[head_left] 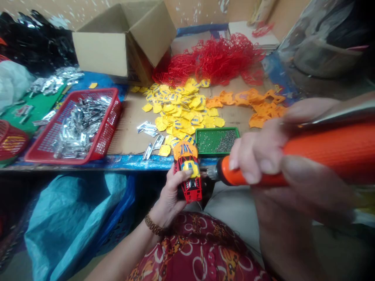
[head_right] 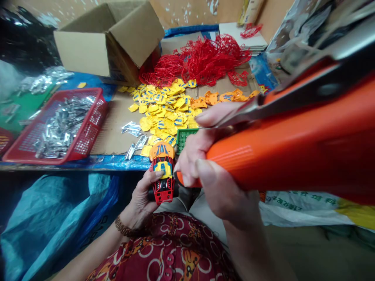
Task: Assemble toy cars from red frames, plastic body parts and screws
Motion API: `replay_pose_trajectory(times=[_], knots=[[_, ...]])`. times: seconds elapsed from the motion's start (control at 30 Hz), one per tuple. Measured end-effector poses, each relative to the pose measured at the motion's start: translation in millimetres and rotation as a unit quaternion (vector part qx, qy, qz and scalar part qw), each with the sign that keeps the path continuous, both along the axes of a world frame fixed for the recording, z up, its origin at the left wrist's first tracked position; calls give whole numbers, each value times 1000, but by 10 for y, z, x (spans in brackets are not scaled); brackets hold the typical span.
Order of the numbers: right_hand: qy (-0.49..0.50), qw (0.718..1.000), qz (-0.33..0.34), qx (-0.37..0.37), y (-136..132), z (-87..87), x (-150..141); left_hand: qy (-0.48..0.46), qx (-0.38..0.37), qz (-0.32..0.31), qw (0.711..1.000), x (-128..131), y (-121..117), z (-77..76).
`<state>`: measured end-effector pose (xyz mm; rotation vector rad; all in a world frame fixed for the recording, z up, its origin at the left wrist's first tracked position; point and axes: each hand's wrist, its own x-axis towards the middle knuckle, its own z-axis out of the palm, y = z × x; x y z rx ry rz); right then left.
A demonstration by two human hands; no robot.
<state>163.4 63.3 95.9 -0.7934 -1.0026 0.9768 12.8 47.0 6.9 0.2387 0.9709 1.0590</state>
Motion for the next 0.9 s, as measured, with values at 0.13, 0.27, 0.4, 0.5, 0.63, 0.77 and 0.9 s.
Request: replay_pose_trajectory(times=[0.13, 0.27, 0.4, 0.5, 0.63, 0.77, 0.9], knots=[[18, 999, -6, 37, 100, 124, 60, -24, 8, -12, 1000, -33, 23, -4], [-15, 995, -42, 89, 240, 55, 165, -30, 11, -22, 999, -78, 24, -12], [23, 993, -62, 100, 447, -153, 351, -48, 21, -54, 997, -139, 46, -56], [16, 989, -94, 109, 640, -257, 481, -67, 35, -63, 995, -171, 78, -106], [11, 988, -115, 105, 862, -336, 536, -60, 20, -83, 995, -217, 106, -163], [10, 990, -105, 90, 1008, -439, 481, -24, 4, -91, 996, -272, 130, -185], [-3, 993, -88, 73, 1081, -548, 413, -26, -5, -79, 997, -312, 169, -159]])
